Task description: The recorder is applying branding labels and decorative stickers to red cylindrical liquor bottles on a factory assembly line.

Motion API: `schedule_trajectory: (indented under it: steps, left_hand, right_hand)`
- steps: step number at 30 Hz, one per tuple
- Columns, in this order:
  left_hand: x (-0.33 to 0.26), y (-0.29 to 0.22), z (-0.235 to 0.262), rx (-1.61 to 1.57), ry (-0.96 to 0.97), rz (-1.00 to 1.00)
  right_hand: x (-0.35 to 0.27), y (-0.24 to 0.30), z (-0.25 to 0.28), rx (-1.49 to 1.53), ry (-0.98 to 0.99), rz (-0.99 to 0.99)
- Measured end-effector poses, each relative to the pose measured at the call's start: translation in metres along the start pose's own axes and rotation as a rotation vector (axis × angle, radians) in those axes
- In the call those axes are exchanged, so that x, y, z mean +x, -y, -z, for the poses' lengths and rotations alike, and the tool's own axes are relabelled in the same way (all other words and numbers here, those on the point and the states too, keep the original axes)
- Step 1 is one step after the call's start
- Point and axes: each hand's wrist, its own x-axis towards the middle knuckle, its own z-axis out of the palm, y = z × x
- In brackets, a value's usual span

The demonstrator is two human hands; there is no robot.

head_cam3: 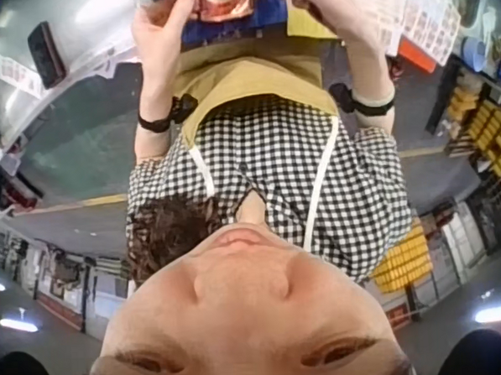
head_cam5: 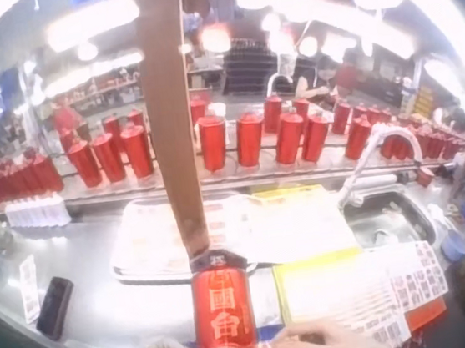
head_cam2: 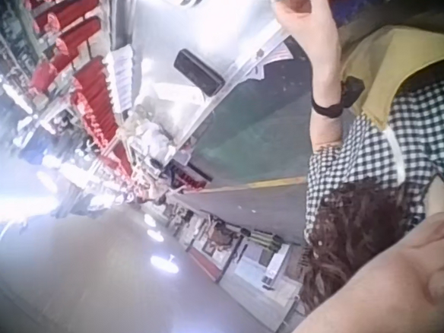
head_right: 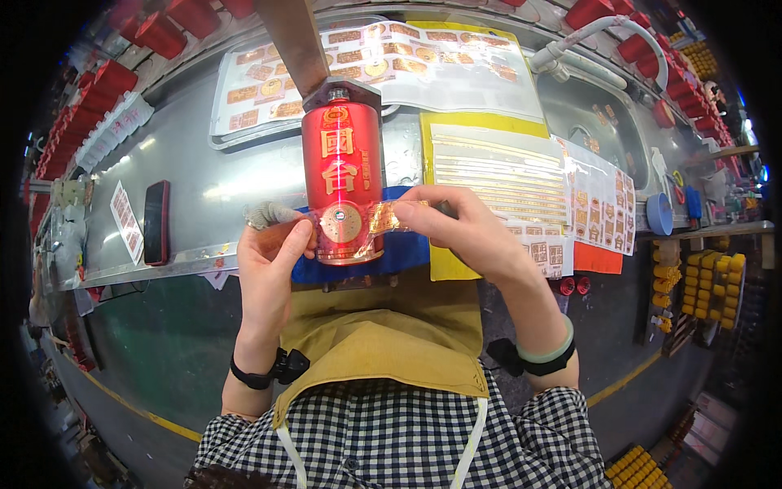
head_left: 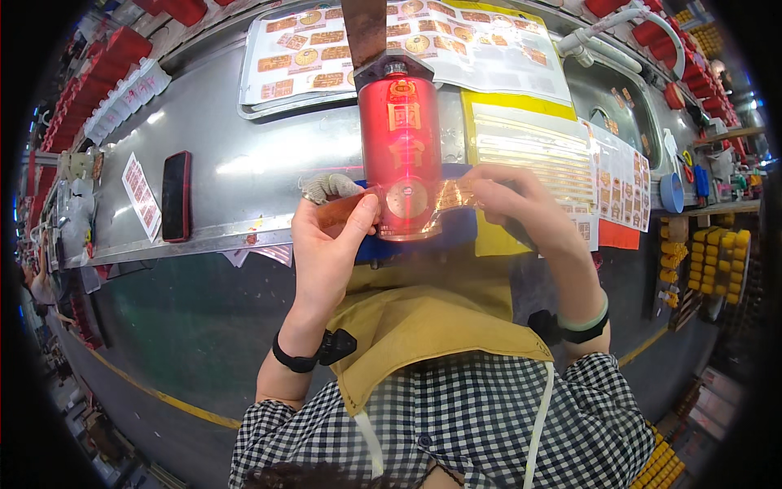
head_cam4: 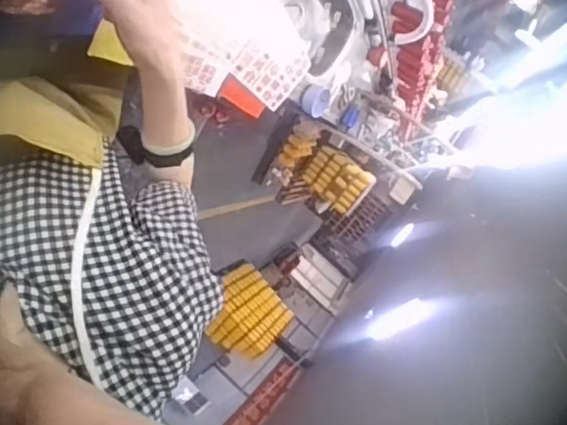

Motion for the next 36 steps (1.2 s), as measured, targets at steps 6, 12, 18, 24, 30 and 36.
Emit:
schedule_trajectory:
  steps: [6, 12, 18, 24, 30, 36]
  left_hand:
    - [0.008, 0.002, 0.008, -0.008, 0.045, 0.046]
    - [0.013, 0.002, 0.012, -0.032, 0.079, 0.101]
    - [0.015, 0.004, 0.015, -0.079, 0.096, 0.135]
    - [0.017, 0.005, 0.019, -0.109, 0.109, 0.184]
    - [0.017, 0.002, 0.019, -0.102, 0.110, 0.223]
    - [0.016, 0.003, 0.019, -0.084, 0.106, 0.226]
  right_hand:
    - [0.010, -0.033, -0.024, -0.070, -0.164, 0.204]
    - [0.010, -0.037, -0.032, -0.033, -0.248, 0.245]
    - [0.012, -0.039, -0.035, -0.013, -0.209, 0.248]
    - [0.011, -0.041, -0.036, -0.038, -0.222, 0.222]
    - [0.012, -0.045, -0.040, -0.018, -0.248, 0.238]
    - [0.011, -0.042, -0.038, -0.074, -0.242, 0.209]
